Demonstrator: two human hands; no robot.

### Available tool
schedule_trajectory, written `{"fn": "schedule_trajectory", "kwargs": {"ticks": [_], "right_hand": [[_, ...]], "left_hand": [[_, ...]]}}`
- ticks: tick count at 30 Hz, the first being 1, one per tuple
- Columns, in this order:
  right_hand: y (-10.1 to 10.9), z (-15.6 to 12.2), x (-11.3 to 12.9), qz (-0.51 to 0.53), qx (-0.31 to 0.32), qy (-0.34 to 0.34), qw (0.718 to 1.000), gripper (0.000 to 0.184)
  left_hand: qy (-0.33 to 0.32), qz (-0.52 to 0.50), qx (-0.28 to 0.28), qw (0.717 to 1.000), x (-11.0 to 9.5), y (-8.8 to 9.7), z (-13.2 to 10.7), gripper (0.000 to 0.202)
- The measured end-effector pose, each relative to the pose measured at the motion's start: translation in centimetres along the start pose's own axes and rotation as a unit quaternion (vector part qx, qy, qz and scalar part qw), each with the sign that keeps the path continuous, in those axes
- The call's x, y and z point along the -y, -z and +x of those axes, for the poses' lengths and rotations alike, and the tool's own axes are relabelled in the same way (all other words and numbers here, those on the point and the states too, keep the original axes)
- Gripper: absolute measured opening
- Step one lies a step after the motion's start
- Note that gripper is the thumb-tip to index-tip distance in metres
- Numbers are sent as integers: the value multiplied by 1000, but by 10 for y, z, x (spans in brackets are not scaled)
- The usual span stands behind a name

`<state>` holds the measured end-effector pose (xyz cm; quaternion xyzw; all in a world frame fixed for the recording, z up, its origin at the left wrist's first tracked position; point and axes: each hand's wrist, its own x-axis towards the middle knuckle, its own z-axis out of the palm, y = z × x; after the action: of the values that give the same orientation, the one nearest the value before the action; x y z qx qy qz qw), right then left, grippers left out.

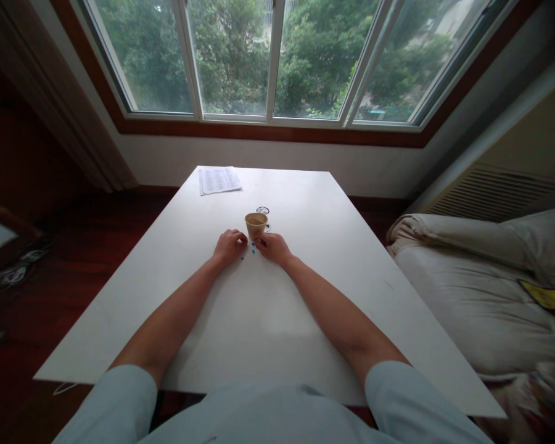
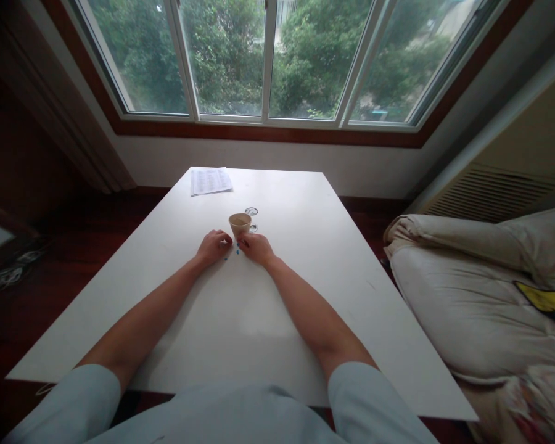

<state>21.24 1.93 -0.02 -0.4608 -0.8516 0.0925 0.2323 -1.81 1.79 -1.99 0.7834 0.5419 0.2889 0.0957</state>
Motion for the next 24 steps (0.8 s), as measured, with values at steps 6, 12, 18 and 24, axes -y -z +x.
{"fn": "schedule_trajectory", "kwargs": {"ticks": [6,12,18,24], "right_hand": [[1,-1,1,-21,-60,52,997,19],[1,-3,9,-29,-79,75,994,21],[3,-4,12,-57,-63,78,993,25],[6,-4,16,-63,-60,47,995,24]], "left_hand": [[50,-126,-48,990,-18,-2,-2,13],[60,-191,-95,975,-28,-5,-4,8],[49,-181,-109,976,-21,-6,-3,3],[32,-154,-107,982,-26,-4,-4,6]]}}
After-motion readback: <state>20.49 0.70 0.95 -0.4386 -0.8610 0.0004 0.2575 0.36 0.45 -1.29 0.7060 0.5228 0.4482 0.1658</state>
